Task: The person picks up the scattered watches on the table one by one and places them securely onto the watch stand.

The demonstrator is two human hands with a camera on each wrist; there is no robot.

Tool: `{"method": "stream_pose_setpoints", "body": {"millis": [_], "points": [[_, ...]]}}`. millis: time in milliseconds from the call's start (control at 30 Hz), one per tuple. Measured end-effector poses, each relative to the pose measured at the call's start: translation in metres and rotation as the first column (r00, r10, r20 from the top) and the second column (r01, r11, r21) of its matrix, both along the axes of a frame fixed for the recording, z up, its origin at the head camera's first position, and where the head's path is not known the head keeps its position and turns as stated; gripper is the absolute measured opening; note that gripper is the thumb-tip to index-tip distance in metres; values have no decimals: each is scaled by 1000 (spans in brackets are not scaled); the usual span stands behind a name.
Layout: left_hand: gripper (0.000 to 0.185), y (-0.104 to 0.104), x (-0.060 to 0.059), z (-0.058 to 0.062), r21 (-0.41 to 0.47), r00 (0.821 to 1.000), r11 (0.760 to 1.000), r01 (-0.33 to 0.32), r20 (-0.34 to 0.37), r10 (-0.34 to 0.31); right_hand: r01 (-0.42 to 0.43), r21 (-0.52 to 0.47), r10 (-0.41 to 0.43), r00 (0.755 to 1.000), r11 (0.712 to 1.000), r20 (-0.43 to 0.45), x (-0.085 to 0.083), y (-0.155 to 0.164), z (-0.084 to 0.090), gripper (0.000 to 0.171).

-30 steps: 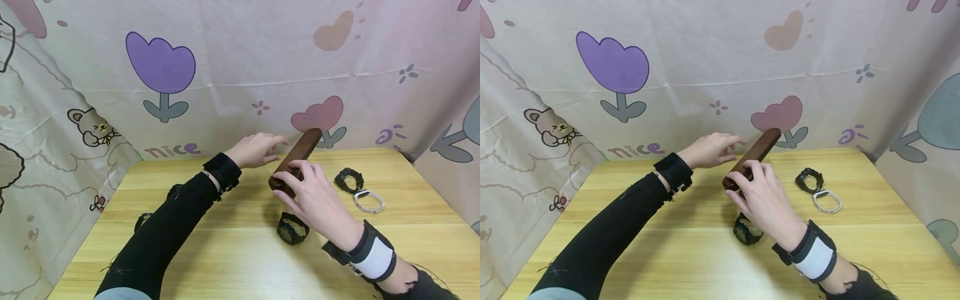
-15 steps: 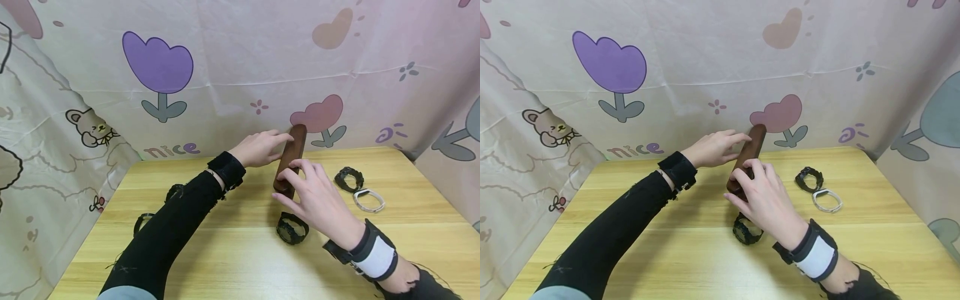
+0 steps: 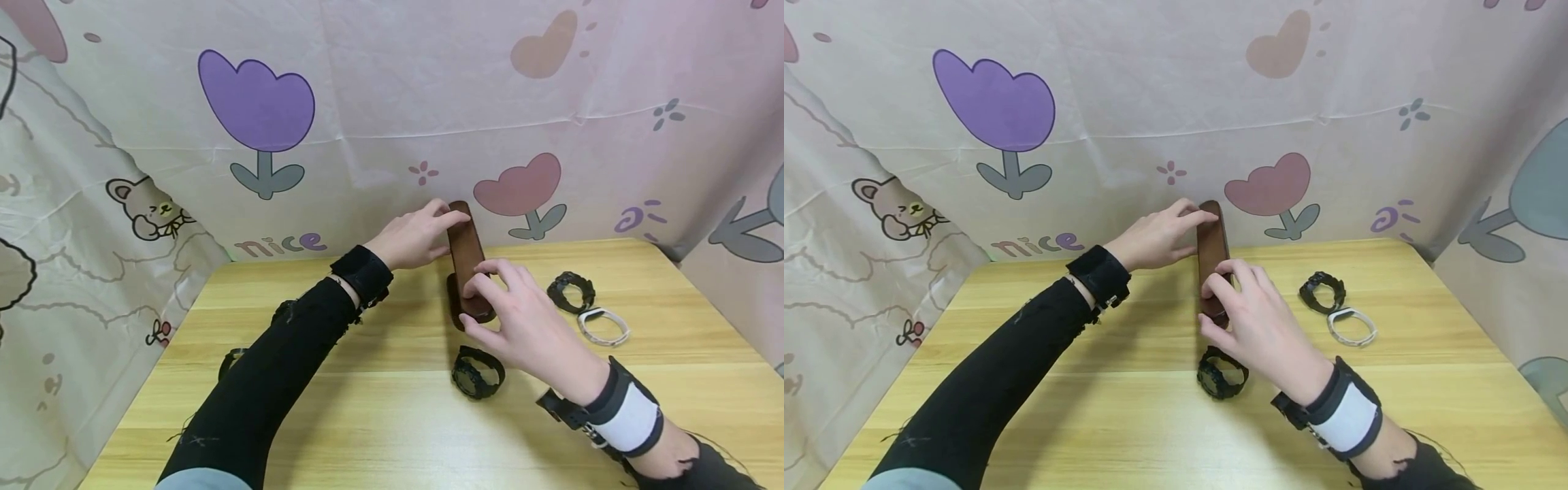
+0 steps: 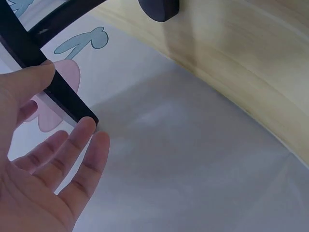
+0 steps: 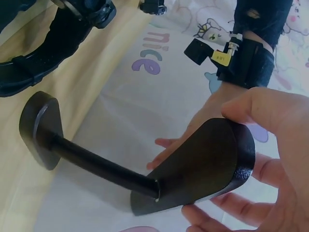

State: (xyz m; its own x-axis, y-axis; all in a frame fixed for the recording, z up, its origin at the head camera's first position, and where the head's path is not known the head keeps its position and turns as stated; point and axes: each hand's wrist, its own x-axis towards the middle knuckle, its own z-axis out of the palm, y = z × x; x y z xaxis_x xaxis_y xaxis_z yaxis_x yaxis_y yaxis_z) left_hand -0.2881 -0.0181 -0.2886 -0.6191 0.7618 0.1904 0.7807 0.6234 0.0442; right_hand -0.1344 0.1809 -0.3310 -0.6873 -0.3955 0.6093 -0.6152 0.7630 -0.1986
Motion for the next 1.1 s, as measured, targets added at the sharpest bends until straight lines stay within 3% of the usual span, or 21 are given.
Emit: {"method": "stream_pose_setpoints", "body": {"millis": [433,633,867,1100], "points": [[66,-15,-10,-3,-19,999,999,-34,-2,34,-98,-37,98,995,994,-4,-8,17,-2,29],[61,-22,-12,1,-25,999,999,-45,8,45,-117,-62,119,992,991,33,-12,26,-1,35],[54,-34,-10,4,-15,999,998,-54,-7,54,-55,-74,57,998,996,17,-19,35,-1,46],[51,-46,-7,5,-8,997,997,-79,-23,79,45,-98,-39,997,994,64,-25,44,-2,51]]}}
